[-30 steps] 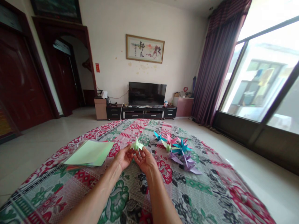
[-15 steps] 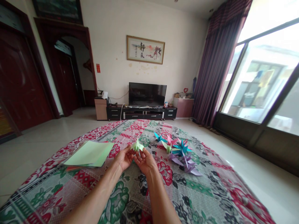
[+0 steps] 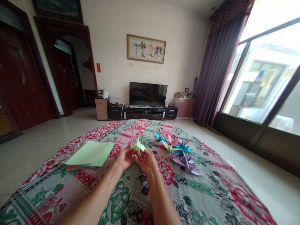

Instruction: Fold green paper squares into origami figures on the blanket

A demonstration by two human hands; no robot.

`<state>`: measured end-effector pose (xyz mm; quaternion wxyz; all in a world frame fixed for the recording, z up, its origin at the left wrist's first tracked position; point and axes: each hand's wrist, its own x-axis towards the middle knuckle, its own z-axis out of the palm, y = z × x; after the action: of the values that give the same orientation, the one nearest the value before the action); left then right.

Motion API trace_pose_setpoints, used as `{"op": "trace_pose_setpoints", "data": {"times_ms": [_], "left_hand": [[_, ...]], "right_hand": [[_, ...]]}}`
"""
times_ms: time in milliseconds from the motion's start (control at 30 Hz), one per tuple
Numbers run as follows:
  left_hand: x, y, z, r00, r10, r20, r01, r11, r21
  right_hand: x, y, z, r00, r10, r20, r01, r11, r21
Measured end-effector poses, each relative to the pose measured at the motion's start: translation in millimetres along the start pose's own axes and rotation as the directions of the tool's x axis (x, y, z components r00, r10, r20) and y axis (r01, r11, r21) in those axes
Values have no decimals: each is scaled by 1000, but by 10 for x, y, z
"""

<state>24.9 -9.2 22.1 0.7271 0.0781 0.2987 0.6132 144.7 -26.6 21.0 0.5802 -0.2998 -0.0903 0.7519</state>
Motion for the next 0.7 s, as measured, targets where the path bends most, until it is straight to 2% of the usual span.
{"op": "trace_pose_setpoints", "data": {"times_ms": [467, 700], "left_hand": [[12, 24, -6, 1000, 21, 20, -23, 996, 88], [-10, 159, -33, 985, 167, 49, -174, 950, 258]], "right_hand": [[-7, -2, 2, 1000, -18, 22, 18, 1000, -24], [5, 45, -13, 996, -91, 13, 92, 988, -121]]}}
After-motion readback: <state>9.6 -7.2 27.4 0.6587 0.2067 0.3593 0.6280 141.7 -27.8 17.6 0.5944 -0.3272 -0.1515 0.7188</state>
